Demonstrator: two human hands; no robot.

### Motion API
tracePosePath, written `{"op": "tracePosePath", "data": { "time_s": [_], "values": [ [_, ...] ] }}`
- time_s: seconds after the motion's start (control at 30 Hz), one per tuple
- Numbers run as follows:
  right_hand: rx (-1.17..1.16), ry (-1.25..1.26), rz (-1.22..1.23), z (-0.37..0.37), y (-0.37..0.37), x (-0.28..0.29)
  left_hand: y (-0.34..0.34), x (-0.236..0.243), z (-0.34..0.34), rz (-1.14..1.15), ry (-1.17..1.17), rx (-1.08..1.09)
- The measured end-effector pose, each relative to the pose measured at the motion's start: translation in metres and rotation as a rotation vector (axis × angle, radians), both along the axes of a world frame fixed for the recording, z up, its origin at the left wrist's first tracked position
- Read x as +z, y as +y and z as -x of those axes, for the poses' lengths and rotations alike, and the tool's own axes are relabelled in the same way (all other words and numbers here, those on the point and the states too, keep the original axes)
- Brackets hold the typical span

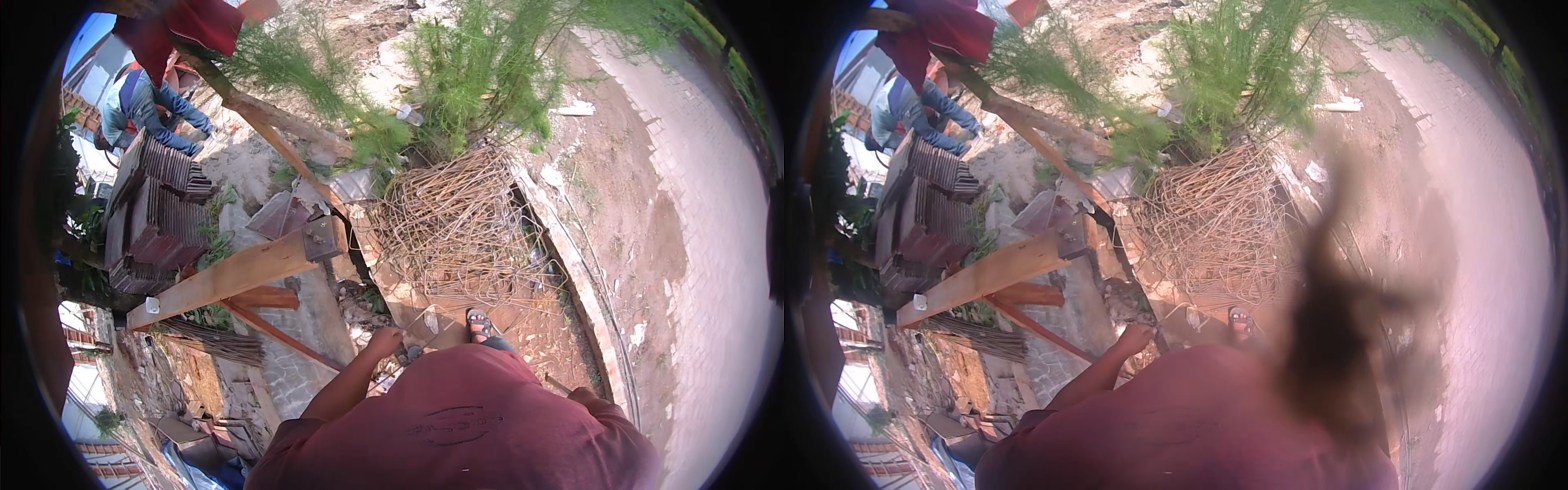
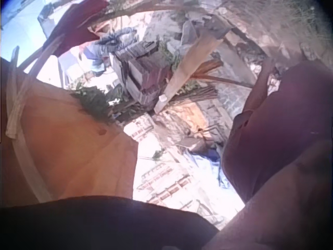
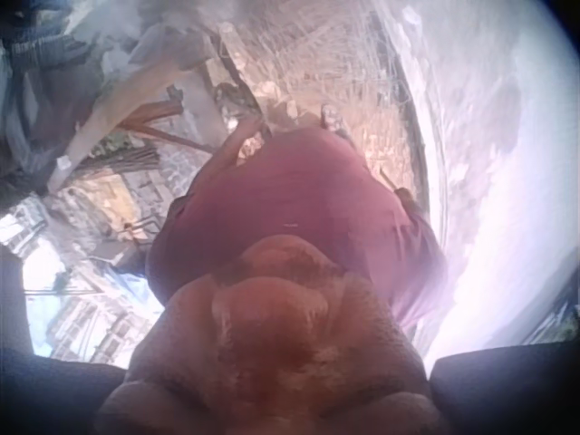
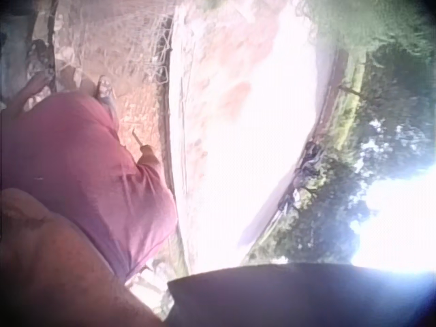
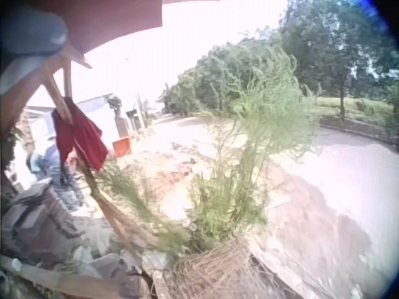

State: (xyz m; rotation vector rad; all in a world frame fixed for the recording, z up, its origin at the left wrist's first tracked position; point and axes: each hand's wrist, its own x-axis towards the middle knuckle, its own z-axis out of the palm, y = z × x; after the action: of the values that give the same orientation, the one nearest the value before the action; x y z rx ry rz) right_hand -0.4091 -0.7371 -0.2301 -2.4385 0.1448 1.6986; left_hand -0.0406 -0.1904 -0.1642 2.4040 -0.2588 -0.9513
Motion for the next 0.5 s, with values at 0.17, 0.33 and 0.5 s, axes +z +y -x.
{"op": "tracePosePath", "data": {
  "time_s": [0.17,0.33,0.5],
  "values": [
    [-0.834,0.092,0.17,-0.02,-0.015,-0.043,-0.117,0.057,-0.118,-0.063,-0.167,-0.071],
    [-0.995,-0.079,0.089,-0.155,0.017,-0.059,-0.232,0.18,-0.206,0.31,-0.745,-0.191],
    [-0.701,-0.244,-0.012,-0.296,0.031,-0.059,-0.236,0.193,-0.2,0.5,-0.558,-0.019]
  ]
}}
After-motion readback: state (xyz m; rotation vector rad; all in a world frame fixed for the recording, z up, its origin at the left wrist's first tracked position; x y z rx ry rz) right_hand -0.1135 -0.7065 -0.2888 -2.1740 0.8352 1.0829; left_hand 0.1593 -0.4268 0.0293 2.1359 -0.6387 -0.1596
